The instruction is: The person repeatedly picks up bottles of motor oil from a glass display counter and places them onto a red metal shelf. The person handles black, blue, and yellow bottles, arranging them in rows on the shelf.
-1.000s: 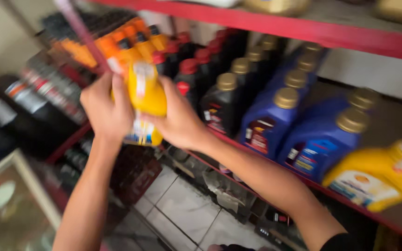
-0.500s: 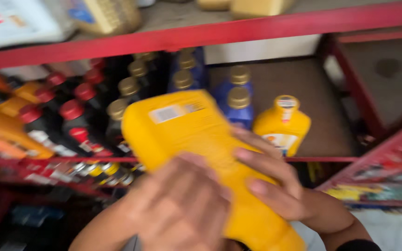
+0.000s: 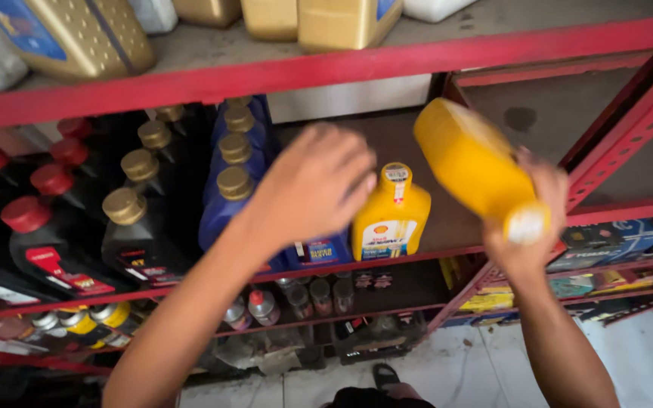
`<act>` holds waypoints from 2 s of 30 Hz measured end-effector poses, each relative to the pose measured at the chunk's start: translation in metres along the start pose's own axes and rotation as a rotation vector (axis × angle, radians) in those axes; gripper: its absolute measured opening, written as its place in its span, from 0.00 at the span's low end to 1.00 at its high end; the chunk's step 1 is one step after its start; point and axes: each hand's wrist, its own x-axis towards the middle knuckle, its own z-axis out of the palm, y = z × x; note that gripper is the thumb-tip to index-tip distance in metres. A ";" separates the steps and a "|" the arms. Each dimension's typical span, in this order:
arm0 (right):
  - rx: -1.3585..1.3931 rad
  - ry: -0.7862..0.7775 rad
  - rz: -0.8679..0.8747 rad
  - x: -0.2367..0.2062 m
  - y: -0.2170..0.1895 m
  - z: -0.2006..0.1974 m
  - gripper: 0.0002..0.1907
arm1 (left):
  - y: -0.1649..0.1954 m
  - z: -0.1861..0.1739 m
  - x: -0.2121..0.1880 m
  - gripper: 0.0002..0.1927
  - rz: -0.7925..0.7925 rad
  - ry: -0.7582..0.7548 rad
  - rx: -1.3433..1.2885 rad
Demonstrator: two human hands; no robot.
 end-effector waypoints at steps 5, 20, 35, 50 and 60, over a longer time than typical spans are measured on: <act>0.541 -0.097 0.532 0.004 0.045 0.059 0.33 | -0.025 0.010 0.004 0.17 -0.282 -0.114 -0.331; 1.668 -0.616 0.961 -0.030 0.073 0.136 0.39 | -0.028 0.085 0.026 0.30 -0.421 -0.410 -0.186; 1.531 -0.510 1.299 -0.067 0.069 0.178 0.31 | -0.021 0.065 0.046 0.32 -0.500 -0.543 -0.241; 0.541 -0.400 0.651 -0.059 0.067 0.112 0.24 | -0.019 0.067 0.046 0.29 -0.482 -0.374 -0.249; 1.120 -0.423 0.264 -0.067 0.062 0.103 0.17 | 0.035 0.039 -0.006 0.26 -0.367 0.064 -0.170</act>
